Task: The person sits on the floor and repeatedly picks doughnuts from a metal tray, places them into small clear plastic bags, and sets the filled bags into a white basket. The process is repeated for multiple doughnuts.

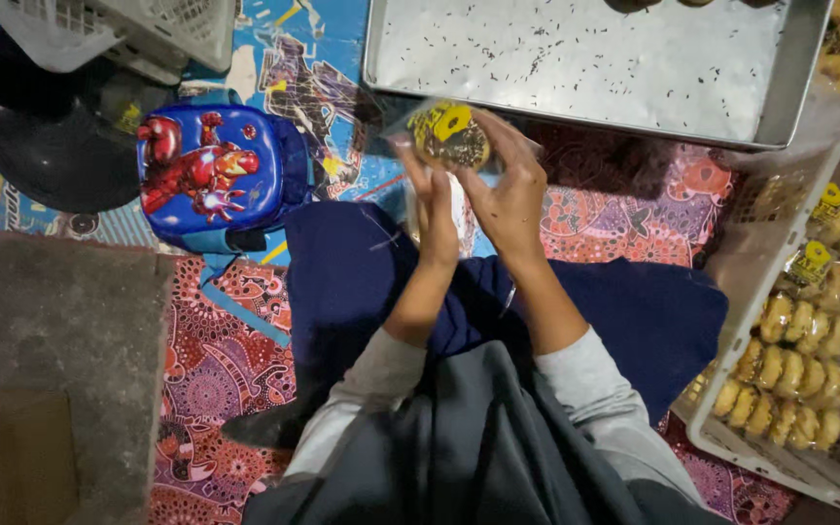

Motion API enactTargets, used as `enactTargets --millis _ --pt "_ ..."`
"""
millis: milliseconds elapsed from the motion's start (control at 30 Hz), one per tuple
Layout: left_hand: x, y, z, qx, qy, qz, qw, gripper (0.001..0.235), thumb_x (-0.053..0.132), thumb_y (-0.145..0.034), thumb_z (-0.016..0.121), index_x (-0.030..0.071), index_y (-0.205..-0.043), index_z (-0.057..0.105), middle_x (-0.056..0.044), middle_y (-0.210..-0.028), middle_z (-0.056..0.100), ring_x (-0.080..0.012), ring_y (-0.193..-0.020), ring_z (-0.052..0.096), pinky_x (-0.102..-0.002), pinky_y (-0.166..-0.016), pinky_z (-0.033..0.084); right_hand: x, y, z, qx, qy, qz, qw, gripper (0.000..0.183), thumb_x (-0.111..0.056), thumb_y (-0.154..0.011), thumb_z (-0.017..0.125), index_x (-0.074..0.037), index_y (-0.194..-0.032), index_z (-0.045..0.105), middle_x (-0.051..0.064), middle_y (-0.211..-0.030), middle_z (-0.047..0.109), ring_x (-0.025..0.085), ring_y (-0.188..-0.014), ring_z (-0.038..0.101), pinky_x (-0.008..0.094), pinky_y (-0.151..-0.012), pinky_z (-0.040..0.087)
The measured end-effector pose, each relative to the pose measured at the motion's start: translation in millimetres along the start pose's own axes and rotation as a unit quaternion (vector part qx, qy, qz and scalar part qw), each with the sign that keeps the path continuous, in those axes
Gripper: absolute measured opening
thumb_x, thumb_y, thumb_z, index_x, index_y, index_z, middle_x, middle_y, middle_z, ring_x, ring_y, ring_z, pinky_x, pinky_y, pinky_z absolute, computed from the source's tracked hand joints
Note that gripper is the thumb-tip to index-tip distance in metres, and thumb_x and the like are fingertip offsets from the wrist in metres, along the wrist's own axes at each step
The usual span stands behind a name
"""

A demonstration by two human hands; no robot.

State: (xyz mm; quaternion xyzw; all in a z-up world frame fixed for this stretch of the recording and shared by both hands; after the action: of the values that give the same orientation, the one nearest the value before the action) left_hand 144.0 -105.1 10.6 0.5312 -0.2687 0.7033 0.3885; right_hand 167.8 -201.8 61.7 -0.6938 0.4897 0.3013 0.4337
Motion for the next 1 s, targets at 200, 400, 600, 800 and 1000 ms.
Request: enactTargets --millis 200,400,600,800,1000 --pt "34.6 27.0 -84.7 -0.166 -0.427 0.392 0.798 0.041 0.032 -0.097 0.07 0.002 -0.125 0.064 -0.022 -0.127 0.068 -0.0388 -0.123 0.062 -0.06 -0.113 0.028 17.4 18.4 12.5 -0.297 -0.068 0.225 0.926 0.056 -0.015 -0.099 0.07 -0.009 -0.154 0.06 0.032 -0.098 0.063 0.051 -0.086 0.057 0.044 -0.067 0.047" --pt "32.9 52.1 -150.6 0.006 -0.15 0.029 0.988 0.026 0.014 -0.104 0.061 -0.009 -0.106 0.073 -0.017 -0.107 0.076 -0.0218 -0.098 0.073 -0.04 -0.102 0.054 -18.2 47.5 37.9 -0.262 -0.017 -0.032 0.964 0.023 -0.021 -0.091 0.076 -0.003 -0.104 0.079 0.014 -0.087 0.074 0.024 -0.066 0.072 0.036 -0.058 0.056" --pt "16.2 60.2 -195.6 0.07 -0.057 -0.104 0.99 0.028 0.015 -0.108 0.059 -0.009 -0.107 0.074 -0.012 -0.093 0.076 -0.0155 -0.079 0.069 -0.026 -0.073 0.056 -47.3 77.6 83.3 -0.373 0.177 -0.145 0.899 0.03 -0.032 -0.1 0.078 -0.008 -0.081 0.077 0.01 -0.08 0.074 0.032 -0.07 0.069 0.044 -0.061 0.053" --pt "5.4 59.6 -197.0 0.051 -0.14 -0.027 0.988 0.022 0.012 -0.107 0.062 -0.007 -0.109 0.074 -0.009 -0.094 0.074 -0.0117 -0.084 0.065 -0.025 -0.076 0.054 -22.4 73.3 95.8 -0.226 -0.034 -0.313 0.922 0.037 -0.009 -0.087 0.071 -0.004 -0.124 0.069 0.014 -0.115 0.073 0.033 -0.097 0.072 0.04 -0.084 0.059" --pt "26.6 65.4 -183.7 0.003 -0.284 0.047 0.958 0.019 0.009 -0.101 0.062 -0.004 -0.109 0.074 -0.012 -0.099 0.079 -0.0164 -0.092 0.077 -0.026 -0.084 0.059 32.9 56.2 111.8 -0.29 -0.012 -0.138 0.947 0.035 -0.003 -0.093 0.072 -0.001 -0.128 0.07 0.021 -0.119 0.072 0.039 -0.103 0.071 0.041 -0.087 0.058"
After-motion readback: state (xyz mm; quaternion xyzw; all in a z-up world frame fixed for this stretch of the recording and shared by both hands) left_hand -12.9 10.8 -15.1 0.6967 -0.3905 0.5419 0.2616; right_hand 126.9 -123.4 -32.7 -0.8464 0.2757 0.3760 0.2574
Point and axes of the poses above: each hand's wrist, its own y-axis away from the middle knuckle, its own z-axis out of the palm, x = y × z, the point moved 1 cm from there along -y, towards the middle knuckle
